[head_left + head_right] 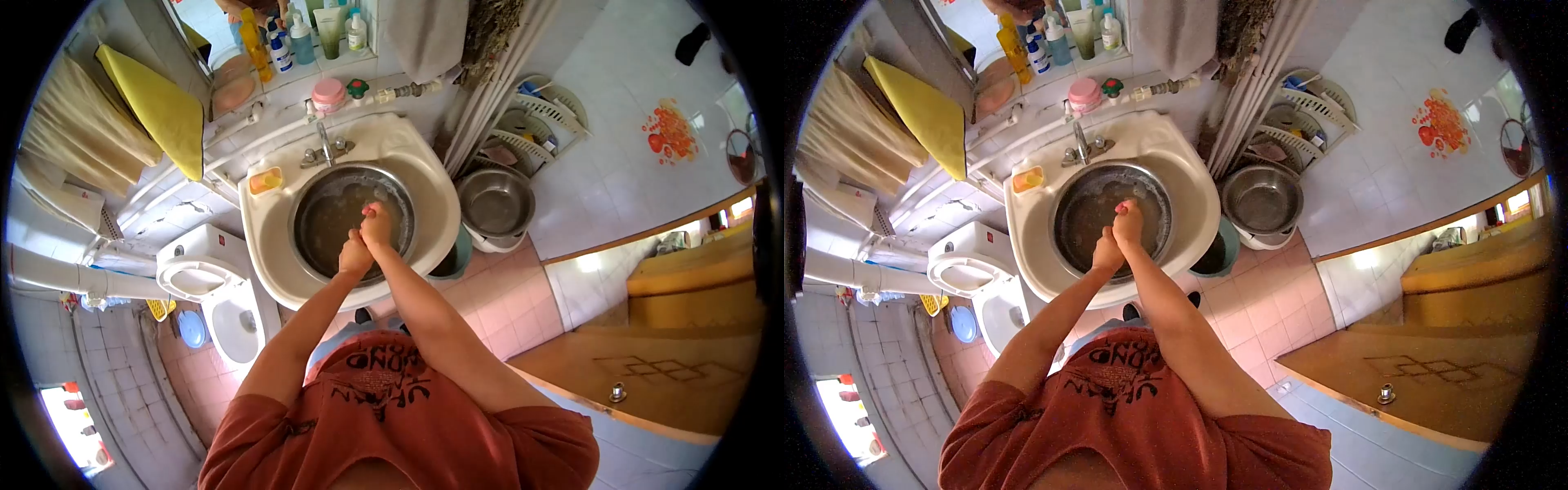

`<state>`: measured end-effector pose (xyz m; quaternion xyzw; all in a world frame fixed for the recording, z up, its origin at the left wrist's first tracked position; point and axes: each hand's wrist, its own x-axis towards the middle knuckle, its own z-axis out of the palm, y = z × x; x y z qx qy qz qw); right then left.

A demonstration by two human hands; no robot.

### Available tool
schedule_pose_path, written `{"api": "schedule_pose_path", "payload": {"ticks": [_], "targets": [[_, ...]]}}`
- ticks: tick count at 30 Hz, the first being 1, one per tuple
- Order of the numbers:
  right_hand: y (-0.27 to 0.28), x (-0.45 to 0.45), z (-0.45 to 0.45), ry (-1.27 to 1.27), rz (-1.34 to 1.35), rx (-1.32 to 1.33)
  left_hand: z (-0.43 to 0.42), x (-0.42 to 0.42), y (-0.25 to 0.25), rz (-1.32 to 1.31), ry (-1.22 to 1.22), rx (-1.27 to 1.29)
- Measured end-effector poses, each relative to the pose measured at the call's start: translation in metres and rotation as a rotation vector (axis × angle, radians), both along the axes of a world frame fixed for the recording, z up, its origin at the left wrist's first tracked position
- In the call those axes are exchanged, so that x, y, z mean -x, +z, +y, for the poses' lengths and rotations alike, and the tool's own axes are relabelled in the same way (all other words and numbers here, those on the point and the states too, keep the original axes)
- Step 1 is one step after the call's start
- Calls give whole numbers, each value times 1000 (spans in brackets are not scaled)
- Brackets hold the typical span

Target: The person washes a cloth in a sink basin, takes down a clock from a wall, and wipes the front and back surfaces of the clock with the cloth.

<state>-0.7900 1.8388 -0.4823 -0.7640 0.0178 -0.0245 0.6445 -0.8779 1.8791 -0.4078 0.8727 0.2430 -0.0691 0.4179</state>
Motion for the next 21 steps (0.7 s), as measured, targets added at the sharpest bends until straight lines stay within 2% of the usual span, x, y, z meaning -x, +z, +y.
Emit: {"api": "schedule_pose_path", "payload": {"ticks": [4, 6, 9, 12, 15, 21], "targets": [[-11, 11, -1, -52, -11, 24, 0, 5, -14, 38, -34, -68], [-4, 18, -4, -97, 227, -31, 1, 9, -21, 48, -55, -99], [-4, 28, -6, -187, 263, 6, 0, 19, -27, -7, -154, -244], [-4, 41, -10, -241, 132, 102, -2, 26, -34, -1, -202, -281], [-15, 45, -9, -282, 114, 200, -1, 32, -40, 21, -236, -300], [-21, 55, -7, -268, 202, 155, 5, 40, -43, 23, -272, -306]]}}
